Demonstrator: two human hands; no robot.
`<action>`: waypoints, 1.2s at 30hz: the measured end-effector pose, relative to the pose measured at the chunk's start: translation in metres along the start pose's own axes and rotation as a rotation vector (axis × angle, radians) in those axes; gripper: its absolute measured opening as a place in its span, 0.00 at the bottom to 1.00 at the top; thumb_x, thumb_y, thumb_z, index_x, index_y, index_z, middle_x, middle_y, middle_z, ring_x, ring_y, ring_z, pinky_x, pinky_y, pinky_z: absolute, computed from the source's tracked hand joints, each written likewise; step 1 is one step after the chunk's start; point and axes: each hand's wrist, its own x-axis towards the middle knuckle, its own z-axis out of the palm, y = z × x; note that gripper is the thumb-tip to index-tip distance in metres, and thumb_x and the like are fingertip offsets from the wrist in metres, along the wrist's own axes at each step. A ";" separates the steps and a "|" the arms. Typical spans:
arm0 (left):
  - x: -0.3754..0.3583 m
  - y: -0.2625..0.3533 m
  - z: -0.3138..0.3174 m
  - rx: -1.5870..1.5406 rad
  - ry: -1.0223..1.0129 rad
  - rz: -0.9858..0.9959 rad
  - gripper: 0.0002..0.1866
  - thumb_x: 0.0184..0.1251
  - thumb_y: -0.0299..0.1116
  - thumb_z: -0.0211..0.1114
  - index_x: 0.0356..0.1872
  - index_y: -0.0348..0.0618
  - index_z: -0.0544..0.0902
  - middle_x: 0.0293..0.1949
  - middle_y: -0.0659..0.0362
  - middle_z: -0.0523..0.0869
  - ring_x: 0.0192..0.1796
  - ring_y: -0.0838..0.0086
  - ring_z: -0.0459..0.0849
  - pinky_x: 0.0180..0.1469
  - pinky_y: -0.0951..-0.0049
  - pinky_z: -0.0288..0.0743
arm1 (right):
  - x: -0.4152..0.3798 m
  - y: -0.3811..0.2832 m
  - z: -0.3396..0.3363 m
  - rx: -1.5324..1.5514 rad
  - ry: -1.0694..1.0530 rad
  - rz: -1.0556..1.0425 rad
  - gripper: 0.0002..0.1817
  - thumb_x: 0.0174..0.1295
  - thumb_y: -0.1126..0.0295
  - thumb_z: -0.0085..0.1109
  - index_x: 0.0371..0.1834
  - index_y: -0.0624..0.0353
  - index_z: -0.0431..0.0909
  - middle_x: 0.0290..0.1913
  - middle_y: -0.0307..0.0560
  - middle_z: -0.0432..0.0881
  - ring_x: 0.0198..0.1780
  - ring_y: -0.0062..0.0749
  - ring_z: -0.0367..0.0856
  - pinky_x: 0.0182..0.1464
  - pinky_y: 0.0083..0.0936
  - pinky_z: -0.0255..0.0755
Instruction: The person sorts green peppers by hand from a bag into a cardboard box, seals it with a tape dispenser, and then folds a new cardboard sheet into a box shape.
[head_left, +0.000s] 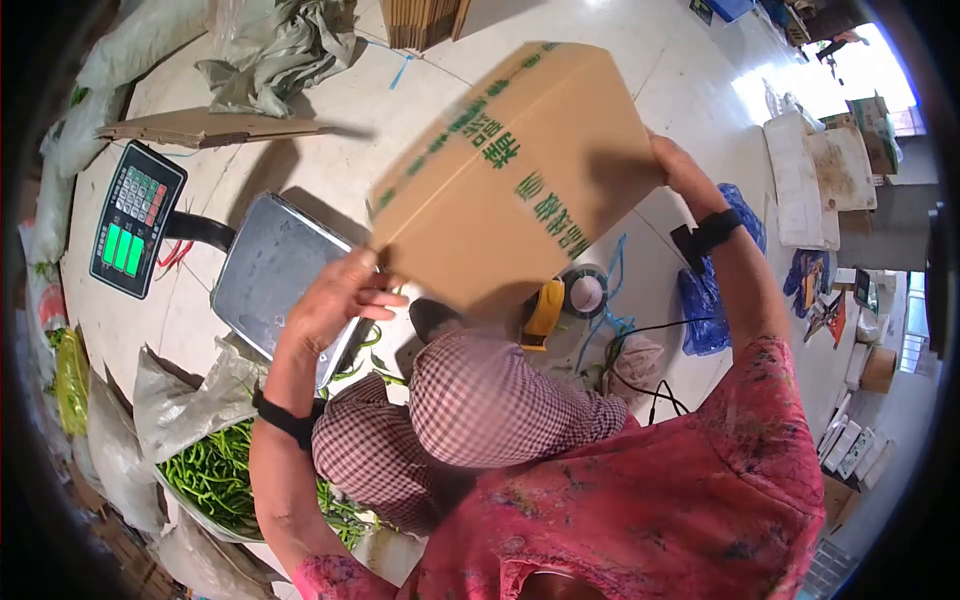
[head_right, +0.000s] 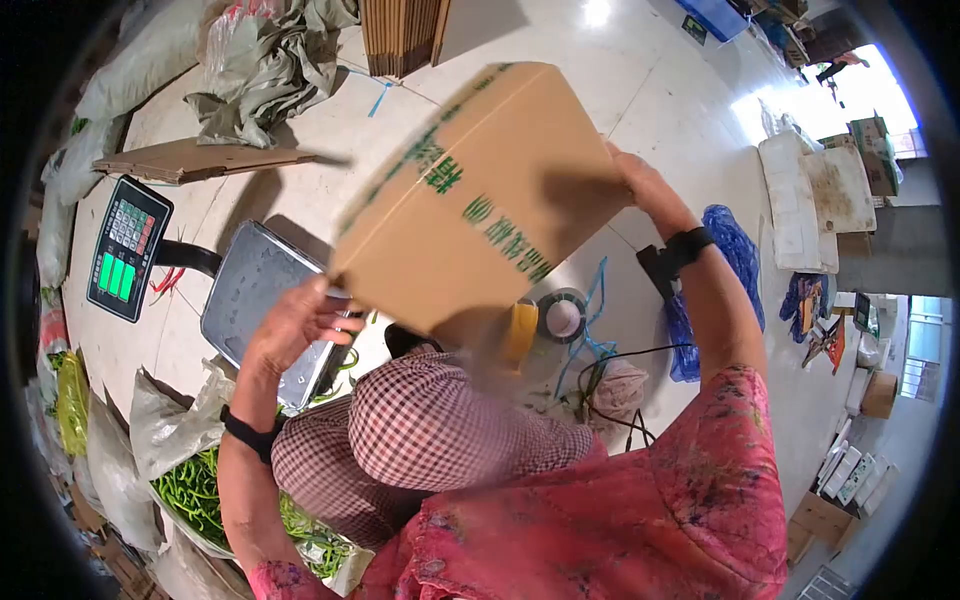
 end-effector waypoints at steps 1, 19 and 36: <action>0.004 0.003 0.005 0.029 -0.100 -0.011 0.32 0.74 0.53 0.56 0.67 0.38 0.70 0.54 0.45 0.83 0.48 0.62 0.87 0.46 0.65 0.84 | 0.012 0.016 -0.013 -0.001 0.008 -0.008 0.31 0.70 0.48 0.48 0.63 0.64 0.75 0.57 0.51 0.82 0.56 0.33 0.79 0.60 0.28 0.70; -0.045 -0.059 -0.061 0.101 0.309 -0.085 0.37 0.70 0.54 0.60 0.71 0.38 0.65 0.57 0.39 0.81 0.53 0.57 0.85 0.51 0.63 0.80 | 0.194 0.039 0.223 -1.321 0.247 -0.266 0.43 0.53 0.58 0.66 0.74 0.48 0.59 0.72 0.45 0.60 0.73 0.48 0.53 0.67 0.51 0.50; -0.135 -0.146 -0.048 -0.029 0.565 -0.213 0.36 0.68 0.50 0.61 0.71 0.41 0.66 0.58 0.44 0.80 0.57 0.56 0.82 0.57 0.57 0.77 | 0.064 0.092 0.136 -1.070 0.302 -0.493 0.22 0.51 0.62 0.63 0.51 0.51 0.77 0.56 0.41 0.73 0.61 0.42 0.65 0.60 0.46 0.58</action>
